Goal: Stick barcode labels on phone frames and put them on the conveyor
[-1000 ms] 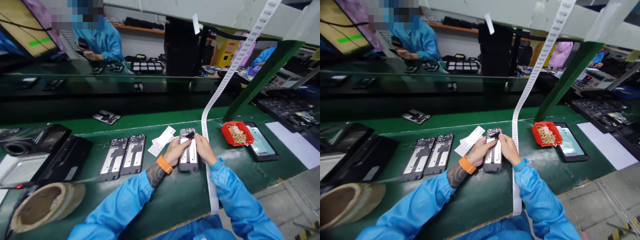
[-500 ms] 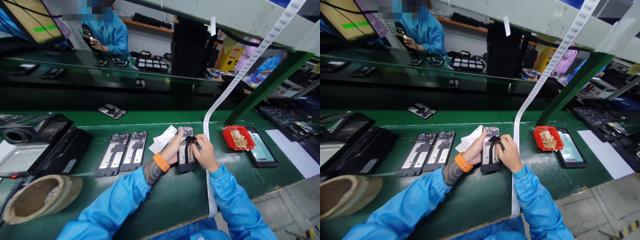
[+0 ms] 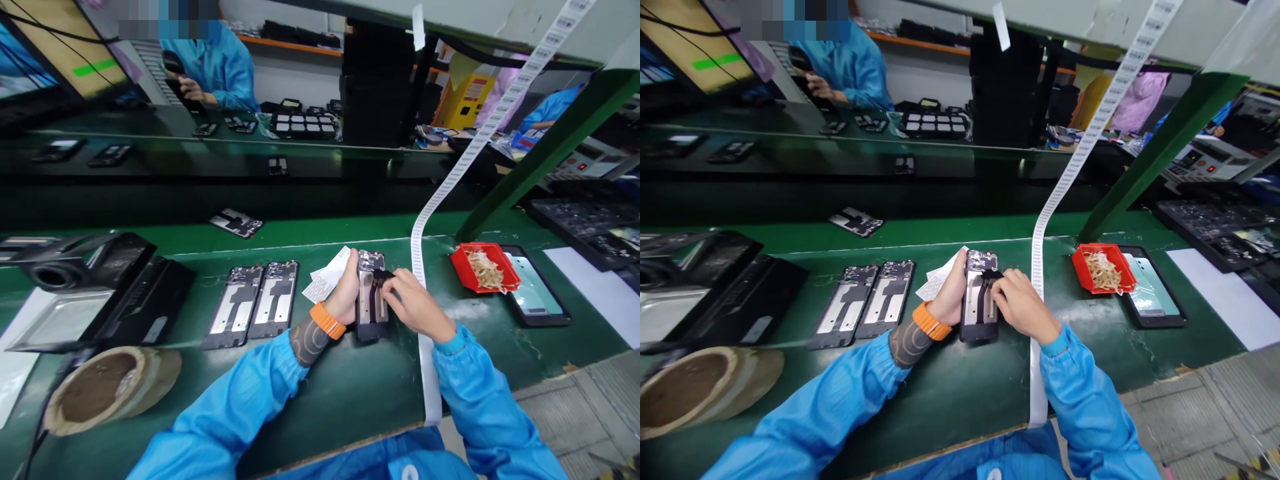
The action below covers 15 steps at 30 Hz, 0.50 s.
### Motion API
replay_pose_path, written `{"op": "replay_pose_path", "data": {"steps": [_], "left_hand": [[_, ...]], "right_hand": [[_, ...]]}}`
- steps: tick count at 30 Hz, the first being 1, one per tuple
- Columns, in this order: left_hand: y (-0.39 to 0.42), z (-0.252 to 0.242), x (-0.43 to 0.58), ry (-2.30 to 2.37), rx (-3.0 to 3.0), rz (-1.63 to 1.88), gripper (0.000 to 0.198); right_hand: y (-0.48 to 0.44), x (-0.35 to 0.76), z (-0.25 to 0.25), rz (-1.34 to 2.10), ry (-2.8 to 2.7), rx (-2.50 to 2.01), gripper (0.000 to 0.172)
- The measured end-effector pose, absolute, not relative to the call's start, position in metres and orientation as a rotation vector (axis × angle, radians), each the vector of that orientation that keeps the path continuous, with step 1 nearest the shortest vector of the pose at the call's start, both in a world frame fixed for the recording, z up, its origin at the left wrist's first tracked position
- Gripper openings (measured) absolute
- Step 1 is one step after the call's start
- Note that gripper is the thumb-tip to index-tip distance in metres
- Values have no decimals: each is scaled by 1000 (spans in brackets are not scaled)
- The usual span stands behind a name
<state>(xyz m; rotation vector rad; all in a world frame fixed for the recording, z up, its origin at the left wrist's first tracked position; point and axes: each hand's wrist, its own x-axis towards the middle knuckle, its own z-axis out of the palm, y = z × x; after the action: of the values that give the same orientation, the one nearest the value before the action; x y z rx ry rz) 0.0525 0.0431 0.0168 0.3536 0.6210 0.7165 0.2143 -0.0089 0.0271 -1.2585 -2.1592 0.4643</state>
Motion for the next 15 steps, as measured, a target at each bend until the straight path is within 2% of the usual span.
{"op": "replay_pose_path", "data": {"steps": [4, 10, 15], "left_hand": [[54, 19, 44, 719, 255, 807, 76], [34, 22, 63, 642, 334, 731, 71], [26, 22, 71, 730, 401, 776, 64]], "right_hand": [[-21, 208, 42, 795, -2087, -991, 12], [-15, 187, 18, 418, -1854, -1253, 9], [-12, 183, 13, 412, -1860, -1269, 16]]}}
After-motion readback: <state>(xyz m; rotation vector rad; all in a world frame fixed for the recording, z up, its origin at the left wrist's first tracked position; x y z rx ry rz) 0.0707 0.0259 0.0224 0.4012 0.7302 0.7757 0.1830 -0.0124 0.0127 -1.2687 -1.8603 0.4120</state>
